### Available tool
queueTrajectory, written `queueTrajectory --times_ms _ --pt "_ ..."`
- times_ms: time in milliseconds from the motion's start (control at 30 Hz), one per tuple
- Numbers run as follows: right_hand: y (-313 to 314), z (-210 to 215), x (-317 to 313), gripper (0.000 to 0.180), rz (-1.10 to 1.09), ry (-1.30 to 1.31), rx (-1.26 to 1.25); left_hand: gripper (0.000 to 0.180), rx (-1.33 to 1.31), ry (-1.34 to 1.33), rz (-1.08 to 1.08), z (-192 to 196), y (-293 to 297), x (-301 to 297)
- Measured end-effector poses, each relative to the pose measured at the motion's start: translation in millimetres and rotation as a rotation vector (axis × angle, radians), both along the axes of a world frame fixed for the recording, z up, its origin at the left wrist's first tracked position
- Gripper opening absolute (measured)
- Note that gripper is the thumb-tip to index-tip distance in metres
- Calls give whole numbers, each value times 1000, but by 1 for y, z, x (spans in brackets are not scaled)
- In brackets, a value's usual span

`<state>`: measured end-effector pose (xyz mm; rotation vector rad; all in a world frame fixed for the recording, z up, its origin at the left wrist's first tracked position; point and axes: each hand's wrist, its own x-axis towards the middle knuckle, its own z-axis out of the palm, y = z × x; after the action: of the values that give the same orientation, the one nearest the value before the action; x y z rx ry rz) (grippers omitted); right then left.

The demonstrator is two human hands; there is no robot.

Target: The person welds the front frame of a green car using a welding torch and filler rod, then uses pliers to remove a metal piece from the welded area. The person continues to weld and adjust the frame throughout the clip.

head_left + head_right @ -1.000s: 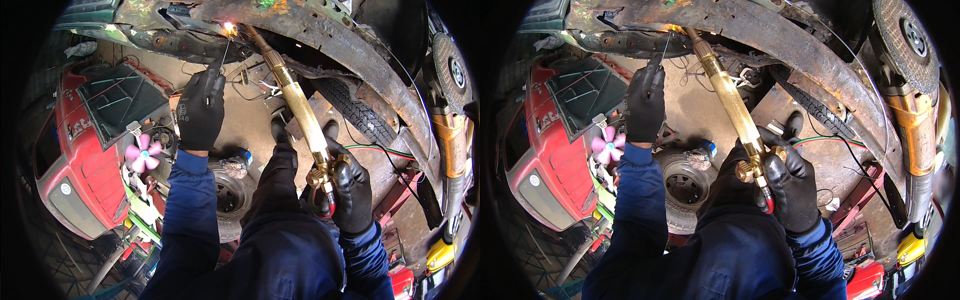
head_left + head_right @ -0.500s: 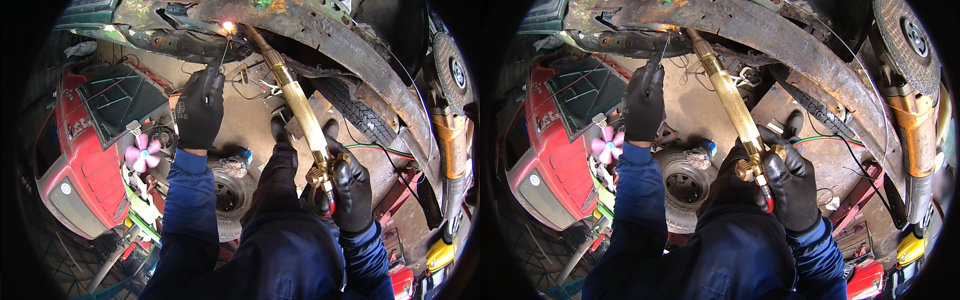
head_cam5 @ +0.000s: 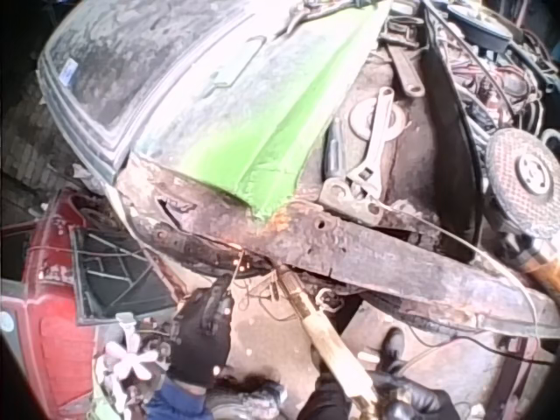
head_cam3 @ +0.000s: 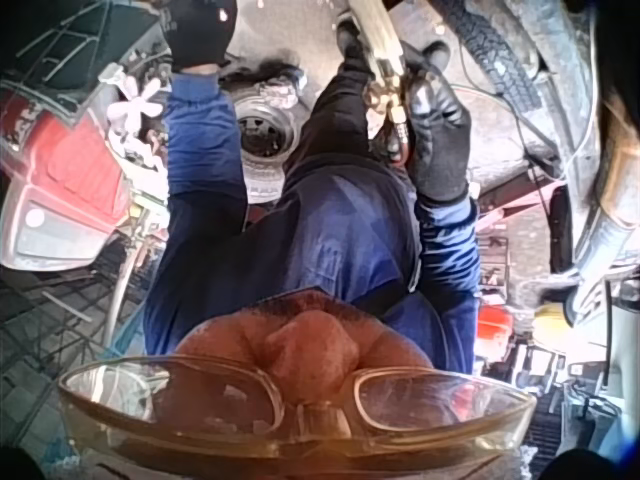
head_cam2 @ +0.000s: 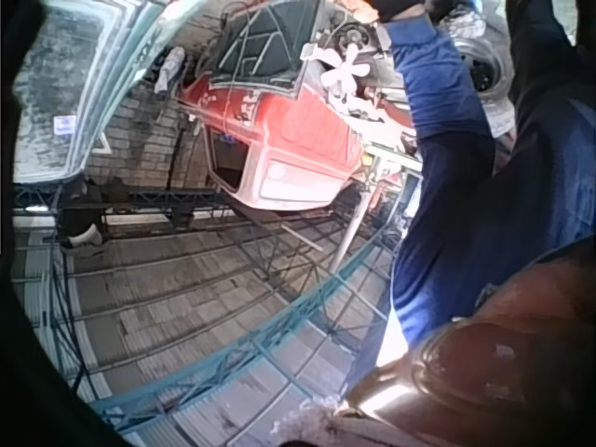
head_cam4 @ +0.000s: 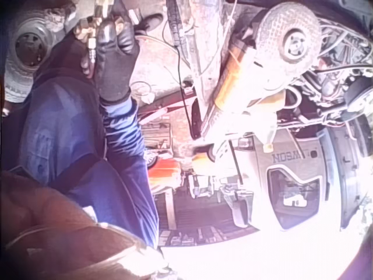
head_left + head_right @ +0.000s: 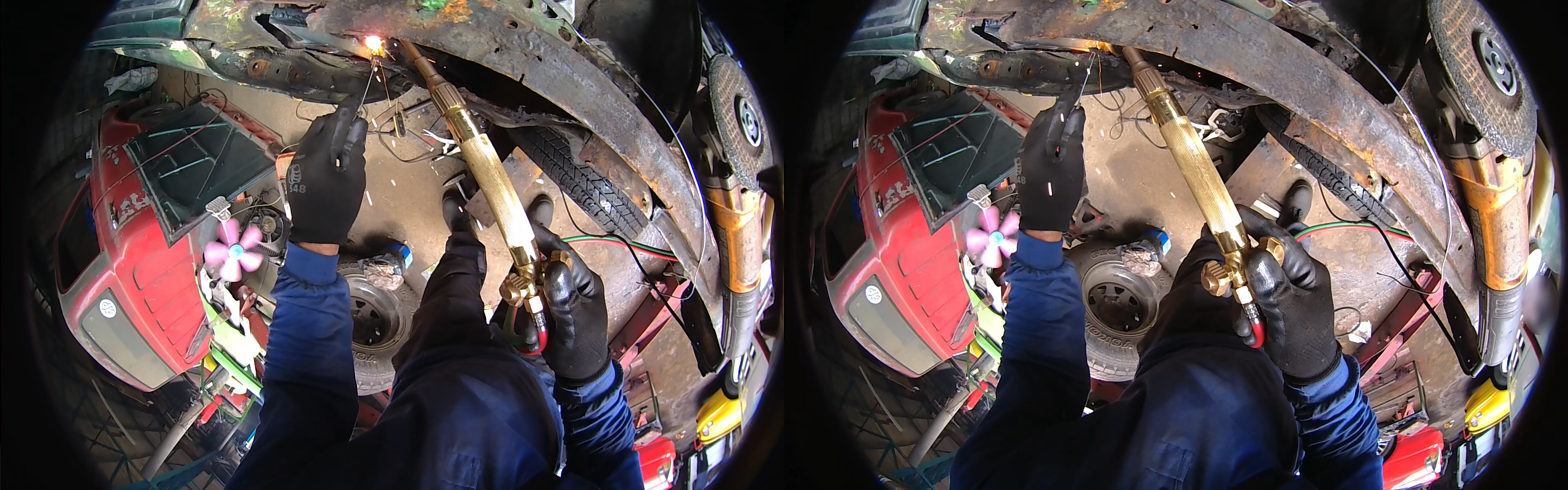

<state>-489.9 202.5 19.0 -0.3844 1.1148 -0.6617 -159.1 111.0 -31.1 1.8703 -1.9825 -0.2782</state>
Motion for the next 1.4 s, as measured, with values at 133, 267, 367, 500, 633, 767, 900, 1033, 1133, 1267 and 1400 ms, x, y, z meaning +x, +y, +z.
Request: queueTrajectory --times_ms 133,267,367,500,633,767,900,1033,1133,1267,1400 --pt "-1 0 -2 77 45 25 5 31 -7 -4 0 3 -1 -4" --pt "-1 0 -3 78 48 4 0 32 47 3 41 9 -3 -8" --pt "0 -2 -4 80 50 11 -12 32 37 2 39 11 -4 -10" --pt "1 -4 -4 82 31 4 -4 31 26 -11 49 12 -5 -12" --pt "1 -5 -6 81 36 0 -6 30 43 -33 69 13 -6 -13" --pt "0 -4 -6 78 38 -14 -6 28 34 -5 79 17 -4 -16" --pt "-1 -4 -4 70 12 -21 -8 29 32 3 77 20 -1 -18" --pt "-2 -2 -5 71 28 8 -20 30 26 8 49 20 -3 -18" --pt "1 3 -7 77 70 104 -62 31 55 23 32 24 -3 -16" --pt "14 14 -4 77 21 222 -89 31 89 109 67 39 13 -12" --pt "29 22 -1 75 -8 328 -159 30 110 386 205 43 42 -9"
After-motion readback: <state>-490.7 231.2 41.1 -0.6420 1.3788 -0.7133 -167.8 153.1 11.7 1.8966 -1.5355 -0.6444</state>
